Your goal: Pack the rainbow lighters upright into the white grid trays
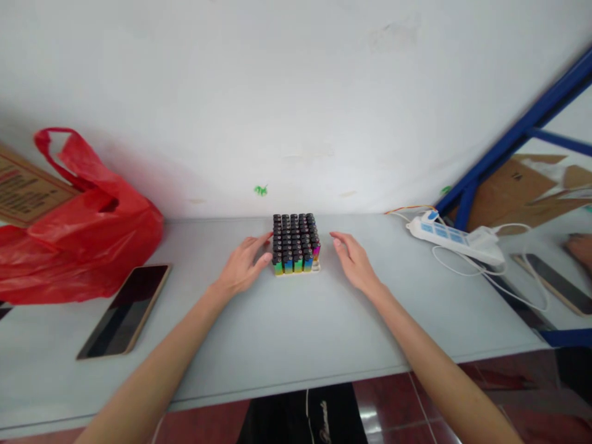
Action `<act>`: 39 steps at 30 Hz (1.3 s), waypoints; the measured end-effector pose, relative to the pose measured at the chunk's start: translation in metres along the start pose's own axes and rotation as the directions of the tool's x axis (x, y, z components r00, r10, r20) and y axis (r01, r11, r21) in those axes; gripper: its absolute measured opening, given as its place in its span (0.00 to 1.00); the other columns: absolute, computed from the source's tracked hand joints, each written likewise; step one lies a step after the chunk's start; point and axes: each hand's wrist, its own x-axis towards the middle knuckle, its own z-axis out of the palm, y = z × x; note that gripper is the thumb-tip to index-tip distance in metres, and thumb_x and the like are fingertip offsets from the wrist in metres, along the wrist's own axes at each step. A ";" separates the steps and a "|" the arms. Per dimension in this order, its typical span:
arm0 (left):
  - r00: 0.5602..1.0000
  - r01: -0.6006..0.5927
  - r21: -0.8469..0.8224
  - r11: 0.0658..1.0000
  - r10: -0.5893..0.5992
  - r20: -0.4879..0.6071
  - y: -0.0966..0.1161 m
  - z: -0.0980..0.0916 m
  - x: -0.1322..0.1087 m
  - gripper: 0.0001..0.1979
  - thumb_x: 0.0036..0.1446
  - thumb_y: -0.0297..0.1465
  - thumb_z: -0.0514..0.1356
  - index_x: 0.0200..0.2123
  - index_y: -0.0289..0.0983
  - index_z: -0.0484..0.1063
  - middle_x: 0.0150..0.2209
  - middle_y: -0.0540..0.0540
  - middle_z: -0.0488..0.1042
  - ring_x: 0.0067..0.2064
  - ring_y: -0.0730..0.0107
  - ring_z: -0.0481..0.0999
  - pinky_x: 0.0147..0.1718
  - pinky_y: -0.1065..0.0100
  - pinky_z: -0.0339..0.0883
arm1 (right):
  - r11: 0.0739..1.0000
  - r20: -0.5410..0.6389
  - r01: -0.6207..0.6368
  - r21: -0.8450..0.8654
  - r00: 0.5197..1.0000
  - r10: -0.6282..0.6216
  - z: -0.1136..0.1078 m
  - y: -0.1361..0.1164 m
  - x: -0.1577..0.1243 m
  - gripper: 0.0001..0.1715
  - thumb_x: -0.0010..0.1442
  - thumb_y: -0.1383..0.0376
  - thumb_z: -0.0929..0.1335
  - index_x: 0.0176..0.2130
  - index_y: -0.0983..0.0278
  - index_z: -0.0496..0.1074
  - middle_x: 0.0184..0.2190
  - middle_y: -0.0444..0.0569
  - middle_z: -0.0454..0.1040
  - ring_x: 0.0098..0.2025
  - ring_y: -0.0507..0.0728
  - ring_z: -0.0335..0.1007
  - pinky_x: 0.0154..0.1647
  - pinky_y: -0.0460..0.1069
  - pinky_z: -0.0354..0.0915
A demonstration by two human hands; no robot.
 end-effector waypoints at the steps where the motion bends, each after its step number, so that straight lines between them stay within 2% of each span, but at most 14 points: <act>1: 1.000 -0.004 -0.008 1.000 0.004 -0.007 -0.001 0.001 -0.001 0.39 0.73 0.57 0.45 0.71 0.36 0.69 0.55 0.35 0.82 0.57 0.45 0.78 0.60 0.46 0.71 | 1.000 -0.054 0.019 0.023 0.998 -0.018 -0.002 -0.007 0.010 0.35 0.78 0.42 0.56 0.61 0.61 0.76 0.60 0.60 0.79 0.63 0.64 0.76 0.66 0.61 0.70; 4: 1.000 -0.012 -0.028 1.000 0.012 -0.012 0.000 0.002 -0.002 0.37 0.72 0.59 0.46 0.64 0.38 0.73 0.55 0.36 0.81 0.58 0.45 0.78 0.61 0.45 0.71 | 0.990 -0.099 0.138 -0.017 0.985 -0.139 0.001 -0.041 0.050 0.30 0.79 0.45 0.59 0.54 0.61 0.78 0.54 0.58 0.81 0.58 0.62 0.77 0.63 0.58 0.71; 5: 1.000 -0.013 -0.035 0.999 0.013 -0.013 0.001 0.001 -0.003 0.36 0.71 0.59 0.46 0.61 0.38 0.74 0.55 0.36 0.81 0.58 0.45 0.78 0.61 0.45 0.71 | 0.983 -0.049 0.175 -0.053 0.983 -0.178 0.005 -0.055 0.065 0.29 0.79 0.46 0.58 0.52 0.61 0.78 0.52 0.57 0.82 0.57 0.62 0.78 0.63 0.57 0.70; 7: 1.000 -0.007 -0.042 0.999 0.006 -0.015 0.004 -0.001 -0.003 0.35 0.71 0.60 0.47 0.57 0.38 0.75 0.54 0.35 0.81 0.57 0.45 0.79 0.60 0.46 0.72 | 0.967 0.144 0.214 -0.140 0.970 -0.194 0.020 -0.083 0.093 0.30 0.80 0.47 0.57 0.53 0.62 0.78 0.51 0.56 0.83 0.56 0.61 0.79 0.62 0.56 0.69; 11: 1.000 -0.005 0.001 1.000 0.005 0.001 0.014 -0.007 -0.005 0.31 0.68 0.59 0.54 0.54 0.39 0.73 0.54 0.36 0.80 0.57 0.44 0.80 0.59 0.46 0.73 | 0.888 0.395 0.189 -0.418 0.919 -0.010 0.053 -0.112 0.124 0.32 0.78 0.43 0.59 0.60 0.63 0.76 0.56 0.61 0.83 0.60 0.68 0.78 0.65 0.63 0.66; 13: 1.000 -0.008 0.025 1.000 0.008 0.013 0.018 -0.009 -0.007 0.29 0.66 0.57 0.58 0.56 0.41 0.72 0.56 0.36 0.79 0.58 0.44 0.80 0.60 0.46 0.73 | 0.845 0.432 0.190 -0.501 0.900 0.054 0.059 -0.110 0.129 0.30 0.77 0.46 0.61 0.61 0.62 0.76 0.57 0.62 0.83 0.61 0.70 0.78 0.64 0.64 0.66; 15: 1.000 0.006 0.032 0.999 -0.006 0.014 0.021 -0.010 -0.009 0.29 0.64 0.56 0.61 0.58 0.41 0.71 0.57 0.37 0.79 0.59 0.44 0.80 0.61 0.45 0.73 | 0.827 0.432 0.179 -0.533 0.898 0.083 0.054 -0.100 0.131 0.27 0.77 0.49 0.62 0.61 0.60 0.77 0.58 0.60 0.83 0.61 0.70 0.79 0.63 0.62 0.67; 19: 0.999 0.028 -0.019 0.999 -0.028 -0.018 0.026 -0.002 -0.010 0.41 0.58 0.56 0.68 0.67 0.42 0.65 0.64 0.37 0.76 0.63 0.43 0.79 0.65 0.43 0.72 | 0.799 0.413 0.114 -0.591 0.893 0.178 0.022 -0.074 0.127 0.26 0.76 0.48 0.62 0.61 0.56 0.77 0.58 0.55 0.83 0.59 0.68 0.80 0.59 0.58 0.68; 23: 0.999 0.038 -0.181 0.983 -0.042 -0.019 0.031 0.012 -0.005 0.54 0.53 0.52 0.73 0.76 0.43 0.54 0.65 0.37 0.76 0.63 0.47 0.80 0.65 0.46 0.74 | 0.771 0.346 0.051 -0.634 0.911 0.224 -0.008 -0.058 0.108 0.26 0.78 0.49 0.60 0.60 0.57 0.77 0.57 0.55 0.84 0.58 0.67 0.80 0.58 0.57 0.68; 27: 0.999 0.043 -0.266 0.963 -0.035 0.037 0.034 0.013 0.003 0.47 0.53 0.53 0.73 0.71 0.44 0.64 0.65 0.40 0.77 0.62 0.48 0.81 0.64 0.47 0.76 | 0.771 0.274 -0.031 -0.636 0.925 0.263 -0.023 -0.053 0.083 0.29 0.79 0.46 0.59 0.57 0.60 0.78 0.56 0.60 0.84 0.57 0.70 0.80 0.57 0.58 0.68; 30: 0.997 0.039 -0.278 0.960 -0.018 0.081 0.031 0.000 0.005 0.44 0.50 0.55 0.74 0.65 0.44 0.69 0.62 0.41 0.79 0.60 0.48 0.82 0.63 0.45 0.77 | 0.795 0.277 -0.057 -0.604 0.920 0.276 -0.033 -0.051 0.067 0.33 0.78 0.42 0.58 0.56 0.62 0.78 0.55 0.62 0.83 0.56 0.72 0.80 0.57 0.59 0.69; 33: 0.995 0.074 -0.288 0.955 -0.050 0.089 0.019 -0.021 0.003 0.43 0.47 0.53 0.76 0.62 0.43 0.70 0.57 0.41 0.82 0.56 0.47 0.84 0.61 0.42 0.78 | 0.855 0.325 0.010 -0.518 0.927 0.186 -0.048 -0.047 0.055 0.36 0.76 0.40 0.61 0.62 0.62 0.75 0.59 0.62 0.81 0.58 0.70 0.80 0.58 0.58 0.69; 36: 0.992 0.115 -0.291 0.950 -0.095 0.082 -0.004 -0.044 -0.004 0.40 0.47 0.50 0.77 0.60 0.42 0.71 0.56 0.41 0.82 0.55 0.44 0.85 0.59 0.40 0.79 | 0.877 0.367 0.142 -0.458 0.929 0.042 -0.061 -0.040 0.046 0.40 0.73 0.39 0.66 0.69 0.62 0.71 0.61 0.62 0.78 0.60 0.70 0.78 0.62 0.57 0.68; 39: 0.985 0.161 -0.250 0.955 -0.140 0.097 -0.032 -0.064 -0.010 0.42 0.40 0.49 0.79 0.58 0.46 0.72 0.52 0.42 0.84 0.51 0.42 0.86 0.53 0.40 0.82 | 0.835 0.369 0.204 -0.511 0.929 -0.001 -0.063 -0.032 0.041 0.45 0.70 0.38 0.69 0.72 0.61 0.67 0.61 0.64 0.78 0.61 0.71 0.78 0.64 0.58 0.67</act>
